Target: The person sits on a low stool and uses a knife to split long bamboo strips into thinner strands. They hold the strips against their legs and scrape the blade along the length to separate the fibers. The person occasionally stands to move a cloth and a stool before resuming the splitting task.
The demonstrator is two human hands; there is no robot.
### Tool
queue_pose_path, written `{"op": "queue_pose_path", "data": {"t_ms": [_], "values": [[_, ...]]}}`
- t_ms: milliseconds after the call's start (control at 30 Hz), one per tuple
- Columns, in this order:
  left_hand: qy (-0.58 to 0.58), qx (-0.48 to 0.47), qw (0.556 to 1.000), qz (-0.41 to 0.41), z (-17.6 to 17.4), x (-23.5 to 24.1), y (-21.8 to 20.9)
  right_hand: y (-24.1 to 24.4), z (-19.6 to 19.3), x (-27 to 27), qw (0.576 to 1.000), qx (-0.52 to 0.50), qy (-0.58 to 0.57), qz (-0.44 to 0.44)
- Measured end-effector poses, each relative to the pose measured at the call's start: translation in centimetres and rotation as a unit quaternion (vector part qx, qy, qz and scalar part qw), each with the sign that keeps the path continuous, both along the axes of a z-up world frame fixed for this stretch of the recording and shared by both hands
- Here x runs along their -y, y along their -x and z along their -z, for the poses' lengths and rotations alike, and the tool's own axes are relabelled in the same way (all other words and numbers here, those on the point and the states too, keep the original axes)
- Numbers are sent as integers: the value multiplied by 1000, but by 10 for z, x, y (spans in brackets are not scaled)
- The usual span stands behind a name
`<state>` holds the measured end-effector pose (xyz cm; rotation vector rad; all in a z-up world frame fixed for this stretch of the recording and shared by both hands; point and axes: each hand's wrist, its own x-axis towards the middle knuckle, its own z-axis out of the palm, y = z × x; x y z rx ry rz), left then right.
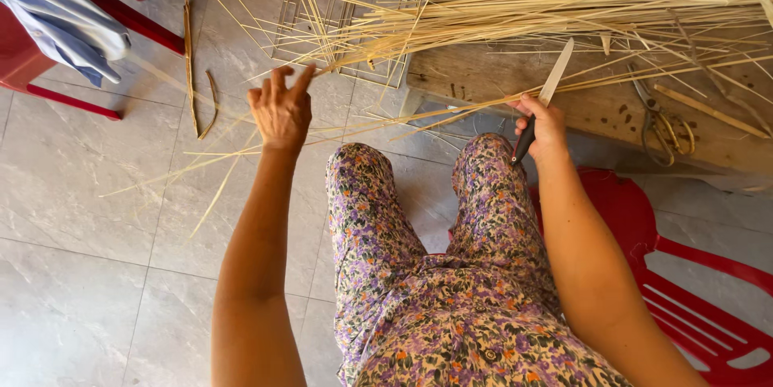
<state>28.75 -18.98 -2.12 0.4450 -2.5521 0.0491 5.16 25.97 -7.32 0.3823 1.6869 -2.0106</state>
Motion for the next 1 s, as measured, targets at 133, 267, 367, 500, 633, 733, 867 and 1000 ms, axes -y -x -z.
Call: {"op": "queue_pose_path", "data": {"t_ms": [133, 267, 367, 500, 633, 733, 867, 1000], "values": [[-15, -16, 999, 43, -11, -11, -22, 3, 6, -3, 1000, -3, 2, -1], [22, -107, 994, 26, -28, -24, -34, 8, 11, -6, 1000, 3, -1, -3], [-8, -124, 992, 25, -47, -35, -40, 9, 12, -4, 1000, 5, -9, 4], [-355, 65, 933, -10, -61, -45, -48, 7, 11, -4, 1000, 1, -13, 5], [-275, 15, 958, 81, -55, -57, -72, 6, 10, -2, 1000, 9, 15, 5], [-159, -64, 977, 125, -40, -59, -86, 2, 9, -4, 999, 14, 43, -4], [-312, 22, 944, 106, -25, -67, -97, -1, 6, -1, 995, 16, 100, -12], [-268, 48, 958, 93, -35, -77, -106, -13, -9, 12, 989, -4, 143, -23]]}}
